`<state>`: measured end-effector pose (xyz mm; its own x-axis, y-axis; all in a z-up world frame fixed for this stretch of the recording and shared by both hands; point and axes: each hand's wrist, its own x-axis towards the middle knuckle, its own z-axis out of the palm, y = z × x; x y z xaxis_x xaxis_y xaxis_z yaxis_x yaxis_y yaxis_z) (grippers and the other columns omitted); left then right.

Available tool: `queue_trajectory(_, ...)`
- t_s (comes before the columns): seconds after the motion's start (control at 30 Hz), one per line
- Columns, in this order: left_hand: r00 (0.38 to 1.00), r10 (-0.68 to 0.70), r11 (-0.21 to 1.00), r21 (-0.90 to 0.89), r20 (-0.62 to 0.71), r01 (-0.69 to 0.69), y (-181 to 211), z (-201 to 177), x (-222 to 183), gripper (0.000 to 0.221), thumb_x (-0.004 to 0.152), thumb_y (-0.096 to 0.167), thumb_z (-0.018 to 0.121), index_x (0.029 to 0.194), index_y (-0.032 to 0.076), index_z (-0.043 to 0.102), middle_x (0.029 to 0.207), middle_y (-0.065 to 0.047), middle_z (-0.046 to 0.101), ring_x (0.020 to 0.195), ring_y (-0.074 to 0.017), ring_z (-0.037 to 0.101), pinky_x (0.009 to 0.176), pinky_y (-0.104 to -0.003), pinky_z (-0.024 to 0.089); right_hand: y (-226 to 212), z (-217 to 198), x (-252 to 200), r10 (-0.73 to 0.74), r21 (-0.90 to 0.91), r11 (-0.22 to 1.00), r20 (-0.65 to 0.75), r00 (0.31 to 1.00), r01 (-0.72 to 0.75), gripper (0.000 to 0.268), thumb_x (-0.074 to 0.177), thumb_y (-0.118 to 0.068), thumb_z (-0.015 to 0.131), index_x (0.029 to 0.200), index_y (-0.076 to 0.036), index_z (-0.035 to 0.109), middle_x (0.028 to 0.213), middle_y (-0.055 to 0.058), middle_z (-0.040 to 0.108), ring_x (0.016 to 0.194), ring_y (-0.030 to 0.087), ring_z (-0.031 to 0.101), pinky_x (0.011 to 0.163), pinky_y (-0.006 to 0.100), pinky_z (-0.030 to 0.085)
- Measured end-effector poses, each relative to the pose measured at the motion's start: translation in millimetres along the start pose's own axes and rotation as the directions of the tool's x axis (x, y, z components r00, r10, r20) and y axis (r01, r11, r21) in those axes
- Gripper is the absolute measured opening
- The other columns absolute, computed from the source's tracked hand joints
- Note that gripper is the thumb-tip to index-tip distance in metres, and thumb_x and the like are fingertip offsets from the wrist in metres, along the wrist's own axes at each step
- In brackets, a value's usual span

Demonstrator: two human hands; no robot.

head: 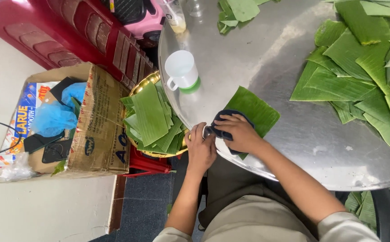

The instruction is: A person cleans individual pieces of cut banana leaves by wiping them with a dark cloth on a large metal table.

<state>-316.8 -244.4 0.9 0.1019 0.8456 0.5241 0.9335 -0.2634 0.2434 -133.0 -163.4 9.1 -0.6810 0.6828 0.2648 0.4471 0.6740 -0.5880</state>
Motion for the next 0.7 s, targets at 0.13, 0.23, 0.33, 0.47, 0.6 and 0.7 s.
queue_trajectory(0.13, 1.0, -0.019, 0.999, -0.049, -0.019, 0.018, -5, 8, -5, 0.024, 0.089, 0.015, 0.064, 0.109, 0.014, 0.076, 0.137, -0.012, 0.054, 0.13, -0.0351, 0.049, 0.101, -0.054, 0.037, 14, -3, -29, -0.087, 0.083, 0.993, 0.012, 0.996, 0.085, 0.045, 0.072, -0.012, 0.072, 0.117, -0.012, 0.074, 0.131, 0.006, 0.072, 0.139, 0.03, 0.053, 0.118, 0.055, 0.027)
queue_trajectory(0.23, 1.0, -0.025, 0.997, -0.074, -0.018, 0.023, -5, 11, -5, 0.026, 0.088, 0.013, 0.064, 0.112, 0.014, 0.076, 0.14, -0.013, 0.053, 0.132, -0.0359, 0.048, 0.101, -0.054, 0.036, 4, -10, -49, -0.159, 0.191, 0.97, 0.046, 0.986, 0.148, 0.034, 0.069, -0.007, 0.072, 0.102, -0.011, 0.079, 0.118, 0.009, 0.078, 0.132, 0.033, 0.059, 0.114, 0.058, 0.03)
queue_trajectory(0.33, 0.999, -0.041, 0.996, -0.084, -0.021, 0.039, 2, 9, -3, 0.027, 0.094, 0.015, 0.06, 0.118, 0.014, 0.074, 0.145, -0.014, 0.051, 0.13, -0.0335, 0.05, 0.104, -0.054, 0.035, -1, -20, -52, -0.189, 0.326, 0.932, 0.072, 0.979, 0.156, 0.036, 0.072, -0.001, 0.067, 0.105, -0.009, 0.08, 0.113, 0.011, 0.079, 0.126, 0.037, 0.062, 0.111, 0.061, 0.032)
queue_trajectory(0.47, 0.997, -0.077, 0.991, -0.11, -0.002, 0.076, 12, 0, 3, 0.027, 0.099, 0.019, 0.057, 0.118, 0.01, 0.075, 0.144, -0.017, 0.052, 0.132, -0.0373, 0.047, 0.104, -0.057, 0.033, 1, -34, -37, -0.096, 0.16, 0.982, -0.041, 0.995, 0.101, 0.044, 0.076, -0.003, 0.069, 0.119, -0.008, 0.074, 0.123, 0.015, 0.074, 0.127, 0.038, 0.061, 0.108, 0.057, 0.04)
queue_trajectory(0.6, 0.992, -0.125, 0.992, -0.036, -0.006, 0.124, 22, 2, 4, 0.04, 0.09, 0.042, 0.07, 0.115, 0.011, 0.076, 0.144, -0.018, 0.051, 0.133, -0.039, 0.045, 0.104, -0.062, 0.031, 30, -34, -11, 0.21, -0.204, 0.952, -0.114, 0.971, -0.23, 0.049, 0.094, -0.022, 0.065, 0.141, -0.011, 0.062, 0.153, 0.009, 0.054, 0.146, 0.032, 0.043, 0.12, 0.05, 0.03)
queue_trajectory(0.7, 0.983, -0.184, 0.983, -0.005, 0.017, 0.184, 38, 4, 9, 0.065, 0.07, 0.051, 0.084, 0.114, 0.004, 0.075, 0.144, -0.021, 0.05, 0.133, -0.041, 0.044, 0.107, -0.064, 0.027, 64, -27, 21, 0.341, -0.276, 0.89, -0.13, 0.931, -0.364, 0.058, 0.092, -0.027, 0.065, 0.147, -0.011, 0.057, 0.157, 0.01, 0.049, 0.149, 0.032, 0.038, 0.122, 0.056, 0.024)
